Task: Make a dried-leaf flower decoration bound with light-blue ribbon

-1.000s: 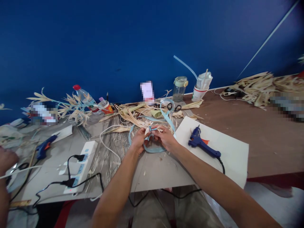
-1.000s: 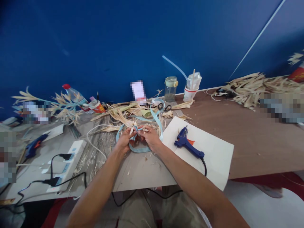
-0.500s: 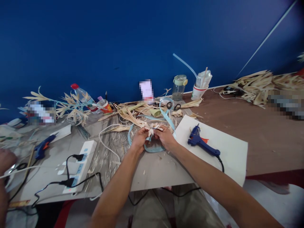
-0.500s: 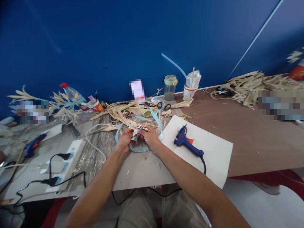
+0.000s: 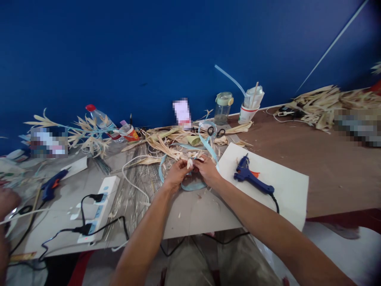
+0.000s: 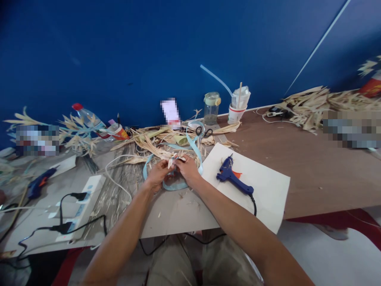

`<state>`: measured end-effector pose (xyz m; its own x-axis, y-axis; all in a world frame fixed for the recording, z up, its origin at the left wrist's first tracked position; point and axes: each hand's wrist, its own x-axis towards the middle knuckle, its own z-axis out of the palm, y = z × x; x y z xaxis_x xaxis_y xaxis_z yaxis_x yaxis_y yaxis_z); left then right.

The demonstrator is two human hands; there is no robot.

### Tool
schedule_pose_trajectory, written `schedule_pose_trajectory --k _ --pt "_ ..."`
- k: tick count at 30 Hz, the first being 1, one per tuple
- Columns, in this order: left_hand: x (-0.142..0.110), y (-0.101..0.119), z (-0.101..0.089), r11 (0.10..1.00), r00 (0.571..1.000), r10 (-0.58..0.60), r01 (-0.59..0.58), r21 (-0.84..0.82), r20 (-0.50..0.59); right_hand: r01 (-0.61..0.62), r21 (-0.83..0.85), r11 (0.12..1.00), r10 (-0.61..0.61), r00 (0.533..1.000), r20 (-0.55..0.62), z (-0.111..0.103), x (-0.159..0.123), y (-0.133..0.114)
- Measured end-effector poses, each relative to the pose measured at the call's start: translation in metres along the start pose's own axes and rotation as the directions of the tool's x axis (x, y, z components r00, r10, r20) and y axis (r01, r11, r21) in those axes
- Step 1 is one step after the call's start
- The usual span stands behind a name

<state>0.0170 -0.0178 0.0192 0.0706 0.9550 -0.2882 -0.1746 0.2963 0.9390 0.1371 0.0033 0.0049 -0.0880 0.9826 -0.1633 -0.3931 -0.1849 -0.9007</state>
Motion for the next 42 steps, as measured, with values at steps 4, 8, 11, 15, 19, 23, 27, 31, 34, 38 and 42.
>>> schedule_pose_trajectory --k 4,8,11,15,19,23,27,31,34,38,42 --pt "0.003 -0.003 0.001 0.997 1.000 -0.003 0.004 0.077 -0.005 -0.009 -0.032 0.999 0.009 1.000 0.013 0.001 -0.002 0.001" --pt "0.005 -0.004 -0.003 0.998 1.000 -0.025 0.024 0.055 0.005 -0.007 -0.024 1.000 0.008 1.000 0.026 0.000 -0.002 0.003" --pt "0.006 -0.003 -0.006 0.998 0.998 -0.062 0.062 -0.019 -0.014 -0.032 0.017 0.999 0.031 0.998 0.047 0.000 0.000 0.005" --pt "0.007 -0.004 -0.009 0.990 0.993 -0.111 0.115 -0.086 0.049 -0.047 0.057 0.997 0.042 0.996 0.080 0.000 -0.001 0.004" --pt "0.008 -0.005 -0.012 0.980 0.982 -0.137 0.154 -0.126 0.132 -0.042 0.049 0.998 0.036 0.992 0.124 0.000 -0.004 0.000" --pt "0.009 -0.005 -0.012 0.977 0.976 -0.147 0.168 -0.132 0.160 -0.043 0.037 0.998 0.038 0.989 0.140 0.001 -0.006 -0.003" --pt "0.008 -0.004 -0.010 0.977 0.978 -0.144 0.164 -0.134 0.151 -0.058 0.024 0.998 0.055 0.990 0.127 0.003 -0.008 -0.005" --pt "0.008 -0.006 -0.008 0.981 0.984 -0.120 0.138 -0.139 0.130 -0.031 0.012 0.999 0.030 0.992 0.120 0.004 -0.008 -0.005" --pt "0.008 -0.006 -0.008 0.978 0.985 -0.108 0.130 -0.163 0.137 -0.019 0.009 1.000 0.018 0.995 0.097 0.003 -0.006 -0.004" --pt "0.008 -0.005 -0.009 0.971 0.988 -0.105 0.127 -0.205 0.117 -0.022 0.020 1.000 0.020 0.996 0.091 0.000 -0.002 -0.003" --pt "0.006 -0.003 -0.007 0.977 0.991 -0.103 0.116 -0.180 0.082 0.008 0.023 1.000 -0.009 0.997 0.072 -0.003 0.001 -0.001"
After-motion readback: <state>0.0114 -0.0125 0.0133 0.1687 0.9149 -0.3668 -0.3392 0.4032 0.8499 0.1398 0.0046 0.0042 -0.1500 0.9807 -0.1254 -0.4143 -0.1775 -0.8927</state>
